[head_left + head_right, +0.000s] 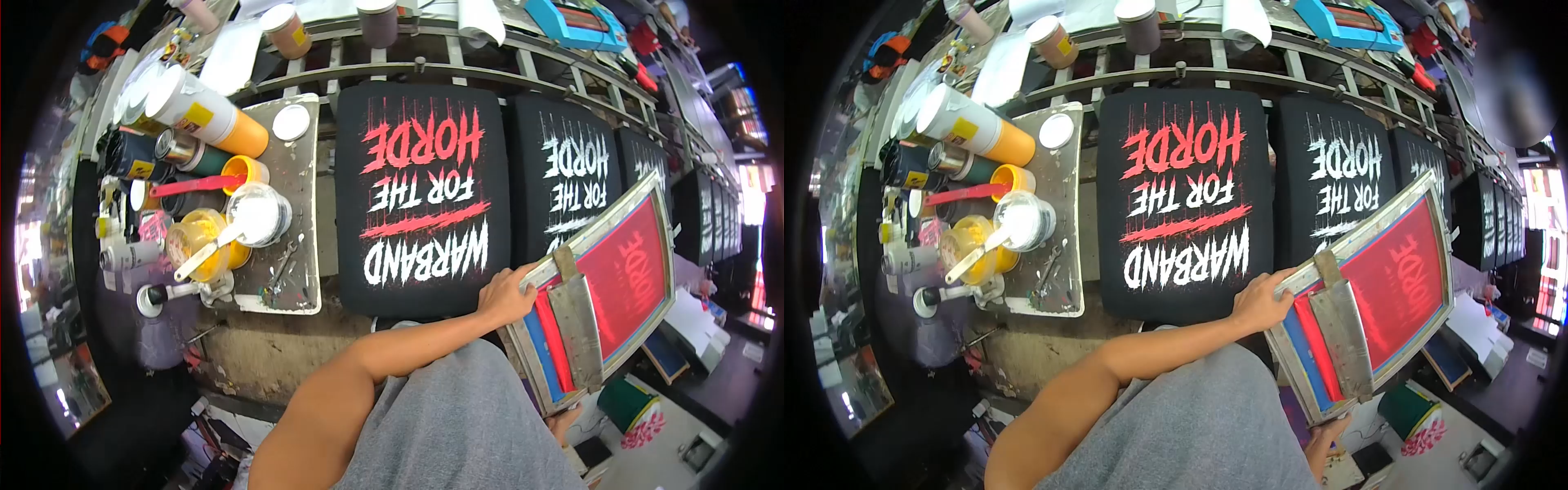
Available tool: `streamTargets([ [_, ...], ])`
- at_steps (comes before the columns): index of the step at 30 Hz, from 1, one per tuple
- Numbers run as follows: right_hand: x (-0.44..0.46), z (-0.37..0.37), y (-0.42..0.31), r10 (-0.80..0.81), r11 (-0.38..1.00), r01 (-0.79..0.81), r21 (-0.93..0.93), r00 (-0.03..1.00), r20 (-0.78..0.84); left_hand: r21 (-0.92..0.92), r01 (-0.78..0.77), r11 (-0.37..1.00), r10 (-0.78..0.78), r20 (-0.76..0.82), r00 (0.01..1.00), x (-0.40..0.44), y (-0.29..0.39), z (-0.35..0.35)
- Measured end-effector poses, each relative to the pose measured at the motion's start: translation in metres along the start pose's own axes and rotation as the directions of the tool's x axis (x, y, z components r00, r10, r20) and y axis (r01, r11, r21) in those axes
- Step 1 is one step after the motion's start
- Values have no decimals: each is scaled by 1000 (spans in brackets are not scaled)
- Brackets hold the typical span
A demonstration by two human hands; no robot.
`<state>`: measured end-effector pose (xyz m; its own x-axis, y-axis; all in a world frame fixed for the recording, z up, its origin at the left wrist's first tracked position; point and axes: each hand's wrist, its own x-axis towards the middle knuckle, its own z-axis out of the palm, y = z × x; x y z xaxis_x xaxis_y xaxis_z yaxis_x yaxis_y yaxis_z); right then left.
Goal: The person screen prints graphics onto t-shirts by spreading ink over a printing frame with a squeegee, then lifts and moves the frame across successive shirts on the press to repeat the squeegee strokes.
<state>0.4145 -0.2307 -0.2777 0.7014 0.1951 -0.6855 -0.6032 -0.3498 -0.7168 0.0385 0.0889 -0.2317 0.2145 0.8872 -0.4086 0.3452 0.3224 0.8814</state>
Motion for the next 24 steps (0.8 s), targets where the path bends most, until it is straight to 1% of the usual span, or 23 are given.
streamTargets([
  [1,-20,4,6,-4,1000,6,19,994,-107,22,5,1000,-6,33,999,-1,0,-1],
  [2,-42,11,10,-8,999,12,31,993,-115,23,-6,1000,5,44,999,-2,-1,0],
  [4,-73,22,15,-14,1000,7,-26,958,-286,44,-7,999,4,79,997,-4,-5,4],
  [5,-63,5,21,-14,1000,9,-19,957,-291,46,-13,999,9,86,996,-5,-7,6],
  [7,-50,-20,31,-5,999,12,47,989,-151,64,-1,998,-5,92,996,-4,-8,9],
  [11,-31,-17,16,45,998,-38,51,987,-151,55,27,998,-33,99,995,0,-11,8],
  [12,-20,-17,11,-3,999,5,36,998,-56,46,65,997,-69,72,995,2,-16,10],
  [13,2,-15,1,-45,999,44,23,997,58,39,105,994,-106,27,994,6,-18,16],
  [15,29,-4,-18,-9,999,4,51,996,90,34,138,990,-137,-21,990,13,-24,25],
  [17,63,10,-38,31,996,-41,73,991,132,19,240,971,-237,-103,966,19,-28,36],
  [18,76,22,-53,-7,998,-3,59,984,175,-5,212,977,-209,-200,957,24,-41,51],
  [19,94,34,-68,-46,998,36,50,975,219,-6,213,977,-209,-226,951,29,-47,61],
  [20,113,45,-82,-80,996,65,61,950,301,-68,217,974,-228,-271,935,32,-54,71],
  [21,136,55,-96,-72,997,56,58,943,326,-129,216,968,-246,-316,916,34,-55,81],
  [23,196,73,-123,-36,999,43,-10,912,410,-185,281,942,-334,-416,846,33,-41,102],
  [24,218,88,-137,-88,994,105,-12,883,462,-219,271,937,-344,-458,820,35,-45,117],
])
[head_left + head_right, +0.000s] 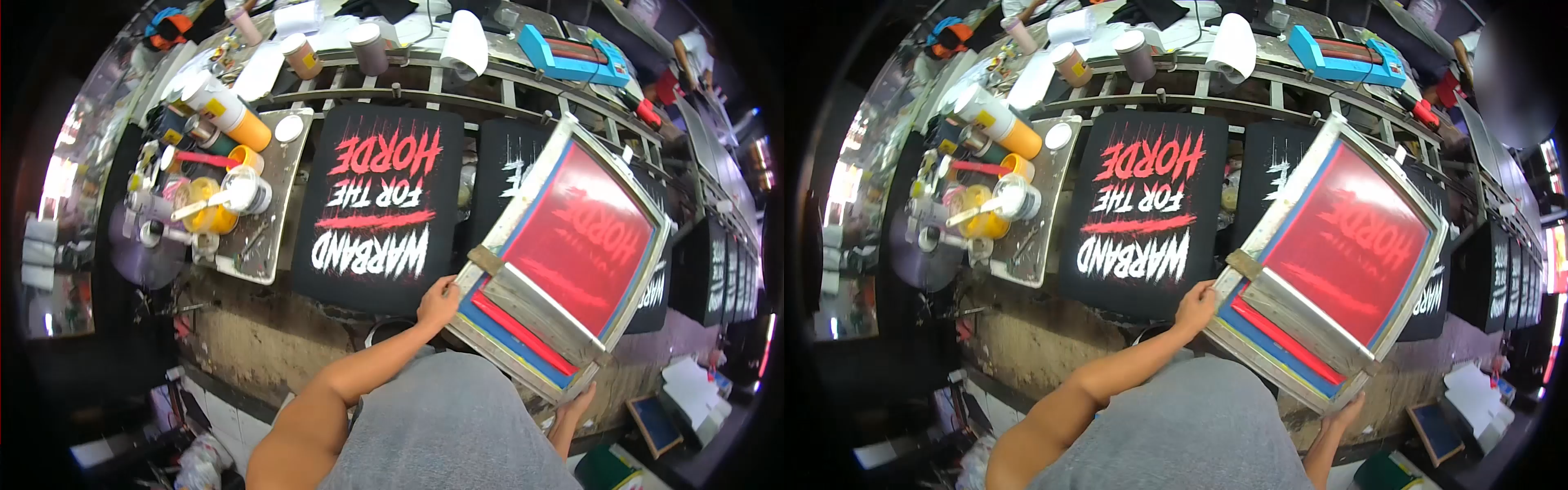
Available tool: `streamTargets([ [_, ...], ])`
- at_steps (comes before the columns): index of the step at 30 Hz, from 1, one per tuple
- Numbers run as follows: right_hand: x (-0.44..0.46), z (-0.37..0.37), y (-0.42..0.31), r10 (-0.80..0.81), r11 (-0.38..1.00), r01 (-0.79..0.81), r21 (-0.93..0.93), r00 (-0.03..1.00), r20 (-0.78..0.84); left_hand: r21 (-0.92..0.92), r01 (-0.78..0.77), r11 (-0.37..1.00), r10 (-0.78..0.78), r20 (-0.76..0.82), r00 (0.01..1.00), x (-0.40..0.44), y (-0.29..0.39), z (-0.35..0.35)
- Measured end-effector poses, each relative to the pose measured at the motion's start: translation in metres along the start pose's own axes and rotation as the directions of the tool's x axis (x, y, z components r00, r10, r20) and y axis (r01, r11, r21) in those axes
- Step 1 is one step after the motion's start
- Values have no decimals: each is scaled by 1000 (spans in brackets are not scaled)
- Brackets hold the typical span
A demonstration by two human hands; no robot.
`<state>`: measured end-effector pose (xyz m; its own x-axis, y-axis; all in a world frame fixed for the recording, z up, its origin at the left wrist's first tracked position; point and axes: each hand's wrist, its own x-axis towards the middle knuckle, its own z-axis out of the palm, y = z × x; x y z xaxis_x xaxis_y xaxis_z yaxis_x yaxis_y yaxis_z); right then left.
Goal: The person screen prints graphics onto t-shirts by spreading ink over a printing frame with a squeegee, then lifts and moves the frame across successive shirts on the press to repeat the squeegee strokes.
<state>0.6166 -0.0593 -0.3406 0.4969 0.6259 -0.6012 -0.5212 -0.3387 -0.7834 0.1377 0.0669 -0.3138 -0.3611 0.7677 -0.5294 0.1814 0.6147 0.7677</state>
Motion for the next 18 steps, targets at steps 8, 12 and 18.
streamTargets([
  [8,99,8,-93,50,994,-28,-104,976,211,-172,18,985,-69,-294,953,-73,-28,79],
  [12,120,6,-99,73,993,-42,-108,951,300,-157,42,987,-101,-386,917,-94,-33,89],
  [18,124,25,-92,130,982,-81,-173,947,293,-125,84,989,-131,-442,887,-97,-42,78],
])
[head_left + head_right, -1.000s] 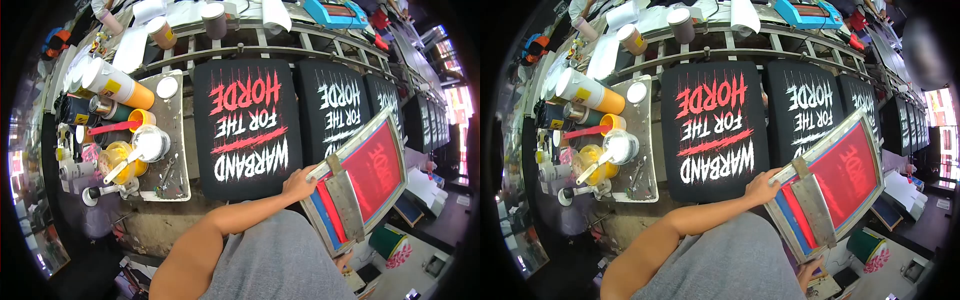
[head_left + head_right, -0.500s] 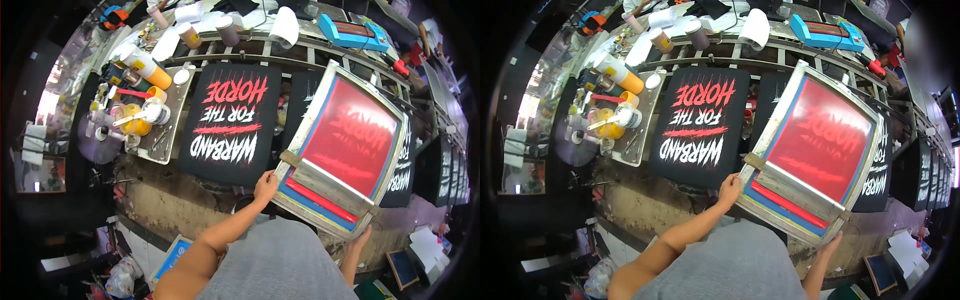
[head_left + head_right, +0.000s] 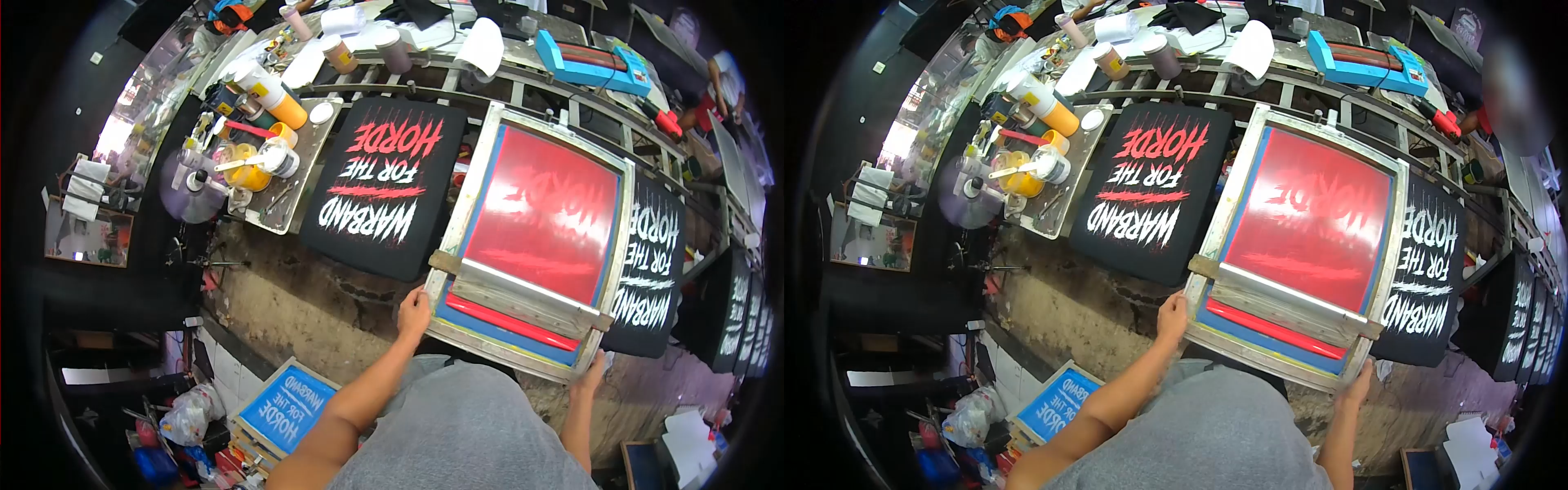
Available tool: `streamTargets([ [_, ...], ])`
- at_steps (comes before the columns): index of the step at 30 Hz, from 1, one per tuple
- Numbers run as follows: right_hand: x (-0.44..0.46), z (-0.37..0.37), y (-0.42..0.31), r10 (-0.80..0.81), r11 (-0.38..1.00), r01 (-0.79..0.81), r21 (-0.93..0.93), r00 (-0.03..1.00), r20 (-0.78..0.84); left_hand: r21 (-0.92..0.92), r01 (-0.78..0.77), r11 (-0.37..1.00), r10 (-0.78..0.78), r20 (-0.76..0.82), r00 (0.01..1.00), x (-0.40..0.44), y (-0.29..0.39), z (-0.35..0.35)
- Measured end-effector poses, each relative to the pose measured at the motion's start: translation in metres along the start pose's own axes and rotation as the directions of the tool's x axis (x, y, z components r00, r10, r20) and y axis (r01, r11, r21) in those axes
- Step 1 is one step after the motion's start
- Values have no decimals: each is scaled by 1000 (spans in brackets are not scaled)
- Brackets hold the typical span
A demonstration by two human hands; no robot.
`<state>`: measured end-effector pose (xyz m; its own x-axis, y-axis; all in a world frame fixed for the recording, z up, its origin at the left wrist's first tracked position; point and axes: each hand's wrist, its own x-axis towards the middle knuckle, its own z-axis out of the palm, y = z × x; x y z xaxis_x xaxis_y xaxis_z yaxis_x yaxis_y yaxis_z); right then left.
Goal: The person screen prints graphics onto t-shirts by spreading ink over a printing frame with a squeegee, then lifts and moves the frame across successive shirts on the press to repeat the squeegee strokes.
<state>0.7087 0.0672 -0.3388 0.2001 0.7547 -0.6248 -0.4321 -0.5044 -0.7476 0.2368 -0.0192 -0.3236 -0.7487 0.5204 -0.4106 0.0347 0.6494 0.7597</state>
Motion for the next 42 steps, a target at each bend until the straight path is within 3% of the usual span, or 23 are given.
streamTargets([
  [3,5,13,8,-26,1000,26,-16,1000,-9,29,-10,1000,12,-44,999,15,-14,-3],
  [5,-10,41,0,-73,993,61,-99,989,-130,-50,-50,998,49,-12,999,24,-14,-6],
  [7,-5,50,6,3,993,-25,-113,981,-192,-80,-47,996,46,-17,999,34,-16,-8],
  [8,-8,55,4,-19,995,-3,-99,976,-216,-24,-88,996,88,-34,996,35,-10,-11],
  [10,-10,69,2,25,994,-40,-102,990,-141,-27,-78,997,77,-28,997,40,2,-14],
  [18,9,86,-9,-40,996,25,-85,982,-184,-11,-72,997,71,-18,997,51,16,-5],
  [21,25,71,-11,3,985,-36,-168,982,-190,-54,-20,998,19,-20,1000,49,15,5],
  [27,34,72,-21,-19,961,-38,-274,980,-200,-16,-99,995,99,2,995,37,38,9],
  [30,33,68,-14,-115,943,38,-331,969,-217,30,-131,991,131,-5,991,30,47,8],
  [32,32,73,-16,-215,873,98,-478,957,-196,76,-210,975,208,22,978,30,50,6],
  [36,14,95,-34,-218,848,82,-524,955,-202,68,-214,974,211,52,976,34,40,7],
  [37,17,96,-33,-220,845,85,-528,955,-198,156,-285,946,284,31,958,40,30,10],
  [38,19,96,-32,-281,762,79,-643,935,-218,246,-348,905,354,18,935,44,20,13],
  [39,24,93,-28,-343,664,64,-745,911,-228,247,-343,906,350,16,937,46,15,15],
  [42,36,90,-20,-334,647,41,-762,913,-234,293,-308,905,307,52,950,52,14,20],
])
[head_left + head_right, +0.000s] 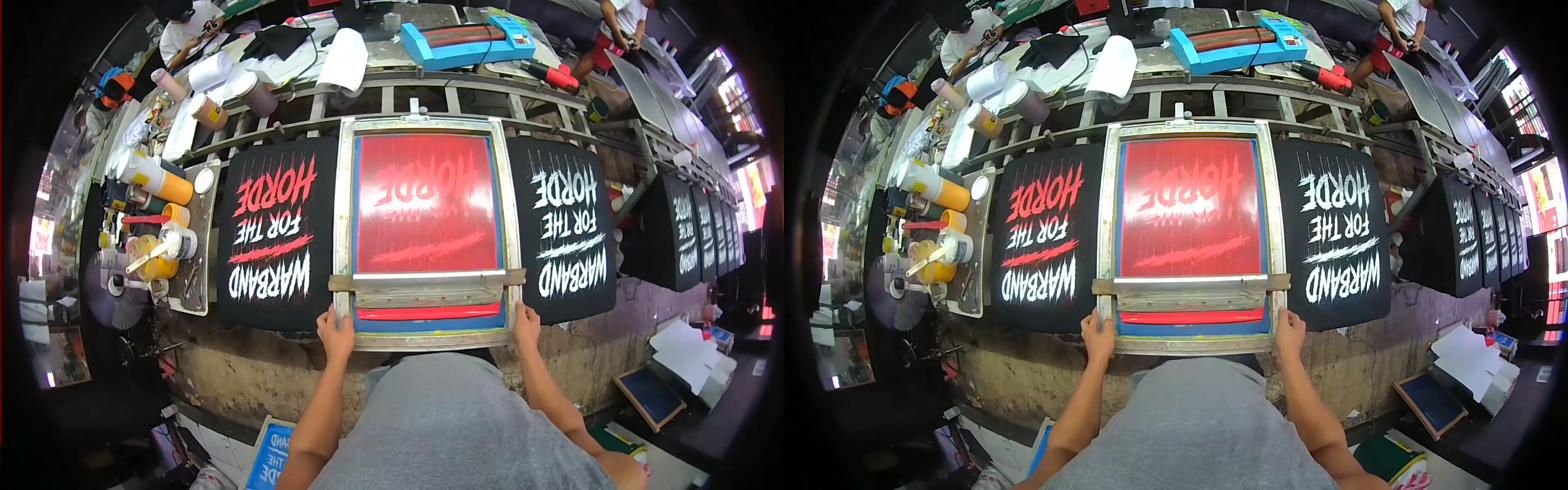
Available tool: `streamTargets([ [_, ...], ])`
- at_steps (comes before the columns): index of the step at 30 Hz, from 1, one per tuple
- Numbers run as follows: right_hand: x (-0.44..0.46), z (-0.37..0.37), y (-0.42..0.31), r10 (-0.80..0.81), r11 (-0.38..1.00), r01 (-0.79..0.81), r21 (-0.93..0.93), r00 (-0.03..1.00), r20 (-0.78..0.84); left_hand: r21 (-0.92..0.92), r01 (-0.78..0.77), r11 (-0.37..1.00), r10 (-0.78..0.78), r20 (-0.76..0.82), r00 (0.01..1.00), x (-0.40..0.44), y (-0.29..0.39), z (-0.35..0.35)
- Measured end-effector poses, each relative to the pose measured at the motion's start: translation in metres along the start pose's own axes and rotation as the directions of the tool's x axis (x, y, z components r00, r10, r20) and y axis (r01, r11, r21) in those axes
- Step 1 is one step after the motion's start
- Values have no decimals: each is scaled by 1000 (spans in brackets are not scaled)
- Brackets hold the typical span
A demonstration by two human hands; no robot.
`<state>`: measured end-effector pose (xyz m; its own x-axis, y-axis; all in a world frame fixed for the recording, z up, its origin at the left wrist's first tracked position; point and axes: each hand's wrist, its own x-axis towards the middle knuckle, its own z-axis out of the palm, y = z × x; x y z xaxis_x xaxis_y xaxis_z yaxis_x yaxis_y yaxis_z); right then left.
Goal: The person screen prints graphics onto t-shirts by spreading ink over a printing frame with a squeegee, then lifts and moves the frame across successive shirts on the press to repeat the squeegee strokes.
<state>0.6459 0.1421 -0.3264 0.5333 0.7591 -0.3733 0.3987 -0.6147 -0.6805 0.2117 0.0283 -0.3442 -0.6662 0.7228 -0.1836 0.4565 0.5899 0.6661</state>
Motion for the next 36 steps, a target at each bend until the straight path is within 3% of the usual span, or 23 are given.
streamTargets([
  [2,6,2,1,15,1000,-15,-3,1000,17,98,11,995,-16,43,999,4,9,-3],
  [6,12,1,4,-7,999,9,-50,999,43,115,17,993,-23,54,998,9,7,-6],
  [9,11,-9,-10,6,996,6,-86,991,131,22,10,1000,-12,96,995,22,-2,-14],
  [11,19,-15,-15,-72,991,85,-103,990,124,-56,200,978,-179,261,949,35,10,-36],
  [13,25,-15,-30,-151,979,165,-120,982,117,-48,220,974,-197,292,936,53,46,-51],
  [14,27,-11,-42,-344,927,359,-111,929,137,111,-121,987,99,182,978,62,53,-51],
  [15,27,-9,-53,-517,839,535,-101,841,159,292,-421,859,399,132,907,68,59,-51],
  [17,24,-3,-87,-748,553,798,-241,602,279,322,-604,729,554,240,797,74,99,-52],
  [18,18,2,-108,-759,496,835,-240,551,346,321,-602,731,547,251,798,77,114,-48],
  [20,16,13,-127,-763,440,867,-234,498,412,304,-776,552,608,491,625,83,136,-40],
  [21,19,17,-133,-727,331,912,-241,410,551,303,-777,551,609,491,623,89,141,-36],
  [22,22,20,-138,-664,220,948,-229,317,677,340,-781,524,489,630,603,95,144,-31],
  [23,27,25,-140,-664,223,947,-230,320,676,371,-788,491,348,746,568,100,147,-29],
  [24,33,31,-142,-515,240,939,-248,340,787,370,-789,490,348,747,567,107,151,-27],
  [25,39,36,-145,-347,253,929,-270,347,871,399,-779,485,233,799,554,113,154,-25],
  [26,46,39,-148,-344,255,928,-271,349,872,426,-770,475,112,838,533,116,156,-24],
  [28,59,44,-164,-80,278,914,-297,330,941,385,-794,471,139,856,498,126,161,-29],
  [30,66,39,-180,-148,262,924,-277,322,935,343,-817,464,171,870,462,144,172,-35],
  [32,78,41,-206,-219,237,938,-251,304,927,359,-834,420,295,815,499,171,193,-37],
  [36,133,74,-279,-450,133,948,-289,318,835,413,-818,400,381,737,558,245,243,-14],
])
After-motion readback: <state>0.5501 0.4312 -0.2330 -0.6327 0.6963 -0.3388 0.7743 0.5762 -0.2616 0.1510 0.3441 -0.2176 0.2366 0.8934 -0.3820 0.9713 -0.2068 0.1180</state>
